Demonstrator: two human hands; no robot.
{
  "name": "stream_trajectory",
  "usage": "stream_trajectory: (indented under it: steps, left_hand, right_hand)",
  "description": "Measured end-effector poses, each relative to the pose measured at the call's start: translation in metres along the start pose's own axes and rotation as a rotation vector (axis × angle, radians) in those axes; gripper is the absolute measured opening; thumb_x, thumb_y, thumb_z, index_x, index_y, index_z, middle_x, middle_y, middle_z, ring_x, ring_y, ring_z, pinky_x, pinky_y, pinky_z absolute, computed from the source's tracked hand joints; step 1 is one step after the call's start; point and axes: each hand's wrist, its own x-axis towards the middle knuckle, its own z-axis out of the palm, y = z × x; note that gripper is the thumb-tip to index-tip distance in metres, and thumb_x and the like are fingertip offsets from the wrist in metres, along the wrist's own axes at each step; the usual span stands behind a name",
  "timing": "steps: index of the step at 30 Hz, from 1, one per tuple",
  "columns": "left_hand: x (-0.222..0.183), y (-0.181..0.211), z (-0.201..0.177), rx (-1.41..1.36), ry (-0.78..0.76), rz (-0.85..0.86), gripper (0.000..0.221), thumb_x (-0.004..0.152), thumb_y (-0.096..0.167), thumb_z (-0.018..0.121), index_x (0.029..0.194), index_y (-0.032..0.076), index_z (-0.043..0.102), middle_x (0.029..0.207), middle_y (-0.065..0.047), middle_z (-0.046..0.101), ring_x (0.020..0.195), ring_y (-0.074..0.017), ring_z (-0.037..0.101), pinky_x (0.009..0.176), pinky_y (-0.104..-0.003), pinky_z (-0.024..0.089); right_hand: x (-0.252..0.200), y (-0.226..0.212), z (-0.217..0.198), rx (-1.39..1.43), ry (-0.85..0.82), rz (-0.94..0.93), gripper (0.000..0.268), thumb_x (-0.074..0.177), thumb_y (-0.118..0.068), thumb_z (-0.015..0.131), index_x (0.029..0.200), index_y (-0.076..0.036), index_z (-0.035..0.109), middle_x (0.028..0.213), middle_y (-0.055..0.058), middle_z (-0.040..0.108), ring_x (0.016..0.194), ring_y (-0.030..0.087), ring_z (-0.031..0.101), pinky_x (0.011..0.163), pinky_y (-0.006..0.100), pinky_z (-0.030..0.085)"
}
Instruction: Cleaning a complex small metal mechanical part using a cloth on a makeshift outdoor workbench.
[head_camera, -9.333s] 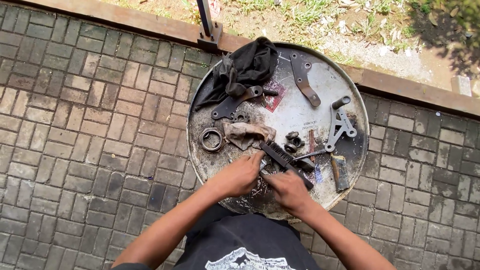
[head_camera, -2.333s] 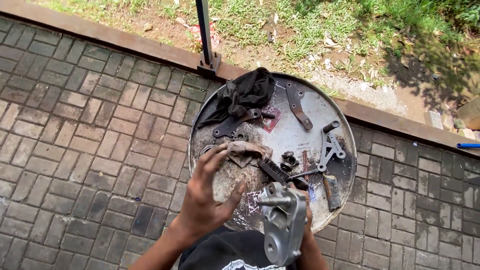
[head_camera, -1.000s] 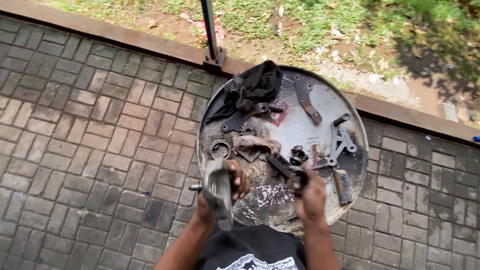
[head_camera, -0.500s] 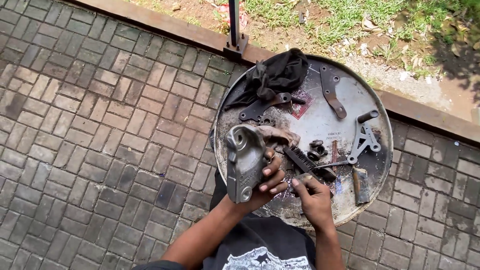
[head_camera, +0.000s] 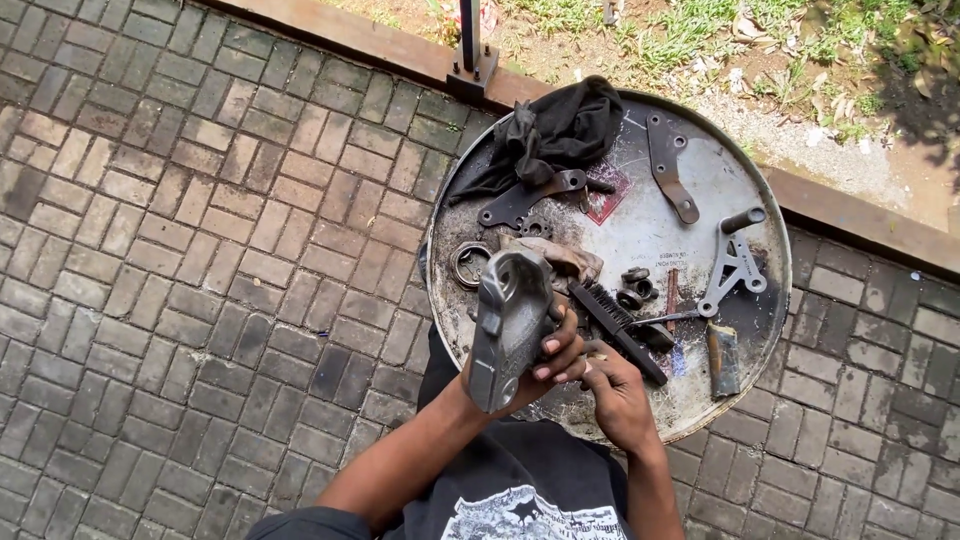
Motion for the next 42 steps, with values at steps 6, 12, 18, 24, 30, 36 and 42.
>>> stream_trajectory:
  steps: [6, 12, 18, 24, 30, 36, 42]
  left_hand:
    - [-0.006, -0.001, 0.004, 0.054, -0.080, -0.015, 0.052, 0.095, 0.049, 0.068, 0.123, 0.009, 0.053, 0.093, -0.003, 0.054, 0.066, -0.0100, 0.047, 0.074, -0.028, 0.039]
    - [-0.007, 0.000, -0.003, 0.111, -0.056, -0.028, 0.036, 0.103, 0.038, 0.056, 0.120, 0.006, 0.054, 0.091, -0.005, 0.055, 0.065, -0.0129, 0.049, 0.074, -0.030, 0.044]
    - [-0.019, 0.004, 0.008, 0.232, 0.162, -0.032, 0.056, 0.105, 0.059, 0.045, 0.129, 0.010, 0.057, 0.098, -0.002, 0.061, 0.068, -0.0108, 0.054, 0.078, -0.029, 0.046]
    - [-0.023, 0.011, 0.038, 0.772, 0.430, 0.284, 0.052, 0.093, 0.027, 0.072, 0.133, 0.004, 0.050, 0.116, -0.013, 0.061, 0.109, -0.0262, 0.059, 0.099, -0.040, 0.053]
    - [-0.027, 0.016, 0.064, 1.204, 0.567, 0.348, 0.065, 0.087, 0.027, 0.074, 0.138, 0.006, 0.040, 0.119, -0.013, 0.065, 0.107, -0.0222, 0.067, 0.095, -0.032, 0.056]
    - [-0.027, 0.030, 0.057, 1.223, 0.589, 0.308, 0.073, 0.087, 0.024, 0.073, 0.147, 0.008, 0.033, 0.122, -0.017, 0.067, 0.110, -0.0246, 0.068, 0.097, -0.033, 0.056]
    - [-0.024, 0.045, 0.075, 1.168, 0.422, 0.343, 0.067, 0.092, 0.024, 0.071, 0.145, 0.005, 0.034, 0.129, -0.017, 0.061, 0.117, -0.0275, 0.064, 0.103, -0.037, 0.055]
  right_hand:
    - [0.000, 0.008, 0.001, -0.122, 0.048, -0.022, 0.017, 0.092, -0.019, 0.071, 0.085, -0.013, 0.085, 0.101, 0.007, 0.078, 0.094, 0.016, 0.073, 0.082, 0.030, 0.057]
    - [0.001, 0.005, 0.000, -0.196, 0.064, 0.000, 0.008, 0.081, -0.017, 0.078, 0.086, -0.018, 0.084, 0.101, 0.003, 0.077, 0.098, 0.018, 0.070, 0.086, 0.037, 0.056]
    - [-0.001, -0.001, 0.004, -0.116, 0.138, -0.073, 0.029, 0.086, -0.023, 0.078, 0.068, -0.013, 0.058, 0.078, 0.001, 0.066, 0.074, 0.013, 0.062, 0.066, 0.027, 0.054]
    - [-0.013, 0.013, 0.000, 0.135, 0.265, 0.091, 0.017, 0.086, -0.010, 0.074, 0.093, -0.009, 0.059, 0.078, 0.001, 0.052, 0.059, 0.009, 0.052, 0.046, 0.023, 0.049]
    - [-0.014, 0.001, -0.001, 0.336, 0.130, 0.334, 0.027, 0.101, -0.009, 0.049, 0.126, -0.010, 0.040, 0.077, 0.016, 0.059, 0.058, 0.022, 0.059, 0.042, 0.031, 0.049]
    - [-0.017, 0.003, 0.010, 0.353, 0.184, 0.339, 0.029, 0.095, -0.003, 0.054, 0.118, -0.014, 0.040, 0.100, 0.015, 0.065, 0.065, 0.016, 0.052, 0.054, 0.027, 0.043]
    - [-0.035, -0.053, 0.029, 0.060, 0.235, 0.042, 0.018, 0.094, -0.013, 0.066, 0.107, -0.009, 0.054, 0.078, 0.003, 0.055, 0.065, 0.013, 0.052, 0.053, 0.027, 0.045]
